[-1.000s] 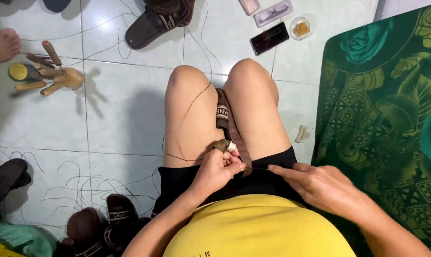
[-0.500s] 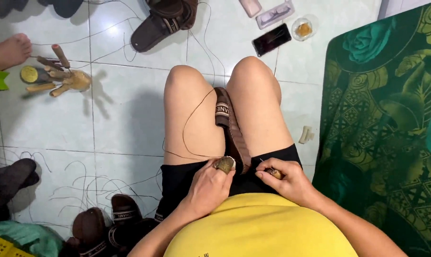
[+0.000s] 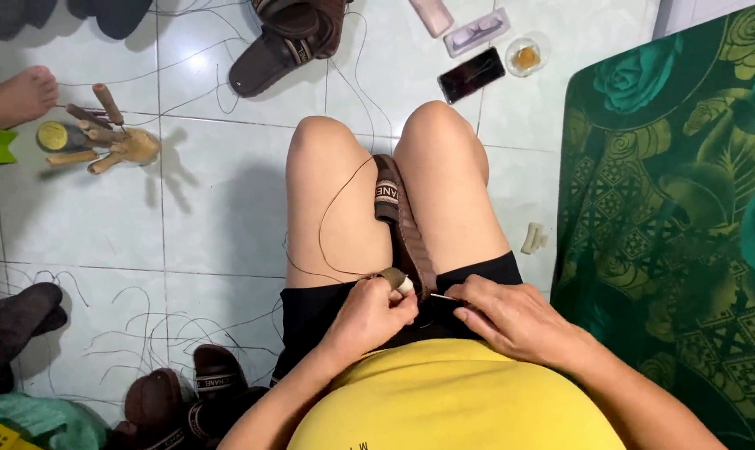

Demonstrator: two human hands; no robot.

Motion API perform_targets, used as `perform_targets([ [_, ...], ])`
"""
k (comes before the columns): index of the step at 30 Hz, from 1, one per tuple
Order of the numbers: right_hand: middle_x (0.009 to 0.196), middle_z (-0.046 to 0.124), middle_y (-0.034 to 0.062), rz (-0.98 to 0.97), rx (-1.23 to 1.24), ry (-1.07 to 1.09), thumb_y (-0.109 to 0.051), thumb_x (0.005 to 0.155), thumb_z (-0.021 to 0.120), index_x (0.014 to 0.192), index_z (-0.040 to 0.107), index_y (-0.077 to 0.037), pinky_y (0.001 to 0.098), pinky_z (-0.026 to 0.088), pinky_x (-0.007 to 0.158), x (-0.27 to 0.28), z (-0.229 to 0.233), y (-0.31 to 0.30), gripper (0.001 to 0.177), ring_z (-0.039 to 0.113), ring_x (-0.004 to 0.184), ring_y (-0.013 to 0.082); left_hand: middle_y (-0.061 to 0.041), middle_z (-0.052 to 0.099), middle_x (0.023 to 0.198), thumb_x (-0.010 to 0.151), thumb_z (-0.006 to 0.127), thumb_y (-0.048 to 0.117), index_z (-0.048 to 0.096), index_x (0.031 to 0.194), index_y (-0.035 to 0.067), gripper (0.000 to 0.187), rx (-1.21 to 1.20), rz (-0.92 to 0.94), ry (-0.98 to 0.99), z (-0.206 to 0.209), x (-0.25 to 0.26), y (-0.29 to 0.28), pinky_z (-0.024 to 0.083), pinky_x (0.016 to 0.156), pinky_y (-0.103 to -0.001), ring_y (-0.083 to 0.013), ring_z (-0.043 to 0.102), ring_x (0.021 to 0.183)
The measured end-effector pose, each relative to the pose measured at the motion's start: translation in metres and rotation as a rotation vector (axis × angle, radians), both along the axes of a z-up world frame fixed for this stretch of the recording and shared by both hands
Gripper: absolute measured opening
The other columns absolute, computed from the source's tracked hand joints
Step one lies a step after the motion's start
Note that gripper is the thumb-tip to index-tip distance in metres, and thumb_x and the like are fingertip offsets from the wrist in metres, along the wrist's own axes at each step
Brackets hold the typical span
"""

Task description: The person hand-sews the straps of a sandal using a needle and thread while sitting on the floor.

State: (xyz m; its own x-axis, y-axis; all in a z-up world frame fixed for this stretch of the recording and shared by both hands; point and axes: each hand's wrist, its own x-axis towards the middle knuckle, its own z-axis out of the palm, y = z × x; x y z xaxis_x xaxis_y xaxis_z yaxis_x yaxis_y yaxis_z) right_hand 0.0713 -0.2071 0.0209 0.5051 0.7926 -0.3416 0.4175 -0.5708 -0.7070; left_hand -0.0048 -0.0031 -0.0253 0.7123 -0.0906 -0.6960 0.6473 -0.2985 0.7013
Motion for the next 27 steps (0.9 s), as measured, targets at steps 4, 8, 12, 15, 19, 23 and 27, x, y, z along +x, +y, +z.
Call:
perform_targets([
  [4,0.073,0.055,0.001,0.11,-0.102,-0.101,-0.031,0.094,0.048,0.097,0.06,-0.019,0.0376,0.049,0.044,-0.002,-0.011,0.002,0.018,0.063,0.056,0.0285,-0.013,0.069,0.059,0.082,0.059,0.011,0.063,0.08,0.0,0.012,-0.297,0.218,0.061,0.0,-0.004,0.005,0.057,0.047,-0.023,-0.0143,0.066,0.052],
  [8,0.068,0.059,0.0059,0.073,-0.06,0.13,-0.025,0.094,0.049,0.09,0.062,-0.013,0.0367,0.048,0.044,0.004,-0.014,0.016,0.018,0.065,0.056,0.0332,-0.013,0.068,0.056,0.087,0.054,0.011,0.063,0.073,0.0,0.02,-0.284,0.243,0.028,0.014,-0.001,0.008,0.056,0.043,-0.024,-0.0154,0.066,0.048],
  [12,0.047,0.049,0.0007,-0.325,0.248,0.713,-0.01,0.091,0.053,0.086,0.072,-0.003,0.0229,0.044,0.036,0.013,-0.019,-0.002,0.021,0.051,0.04,0.0093,-0.008,0.067,0.052,0.089,0.054,0.02,0.069,0.06,0.007,0.036,-0.074,0.142,0.004,0.015,-0.002,0.011,0.055,0.045,-0.026,-0.0168,0.066,0.048],
  [15,0.047,0.047,0.0128,-0.981,0.562,0.627,-0.013,0.089,0.049,0.099,0.061,0.0,0.0268,0.037,0.023,0.03,-0.039,-0.072,0.021,0.041,0.026,0.0145,-0.007,0.069,0.055,0.087,0.057,0.017,0.07,0.063,0.005,0.03,-0.012,0.182,-0.144,0.013,-0.012,0.014,0.058,0.054,-0.029,-0.0186,0.07,0.054],
  [19,0.087,0.063,-0.0029,-1.052,1.059,0.73,-0.033,0.108,0.039,0.122,0.063,-0.023,0.0155,0.038,0.049,0.093,-0.015,-0.145,0.03,0.043,0.053,0.0015,-0.009,0.075,0.073,0.089,0.06,0.01,0.068,0.086,0.004,0.011,0.06,0.349,-0.619,0.01,-0.017,0.01,0.06,0.057,-0.03,-0.0194,0.074,0.064],
  [23,0.098,0.063,0.0023,-1.04,0.681,0.282,-0.018,0.097,0.039,0.123,0.051,-0.018,0.0175,0.041,0.041,0.057,0.004,-0.072,0.029,0.045,0.047,0.0059,-0.018,0.066,0.104,0.089,0.058,0.002,0.065,0.101,-0.004,0.016,0.324,0.04,-0.91,-0.004,-0.016,0.007,0.052,0.085,-0.039,-0.0316,0.063,0.097],
  [27,0.119,0.065,0.0022,-0.128,0.11,0.036,-0.027,0.083,0.067,0.118,0.055,-0.012,0.0222,0.052,0.061,0.025,0.003,0.006,0.039,0.065,0.073,0.011,-0.012,0.056,0.076,0.074,0.052,-0.014,0.053,0.073,0.002,0.016,0.435,-0.218,-0.821,-0.014,-0.02,0.006,0.044,0.067,-0.04,-0.0297,0.049,0.071],
])
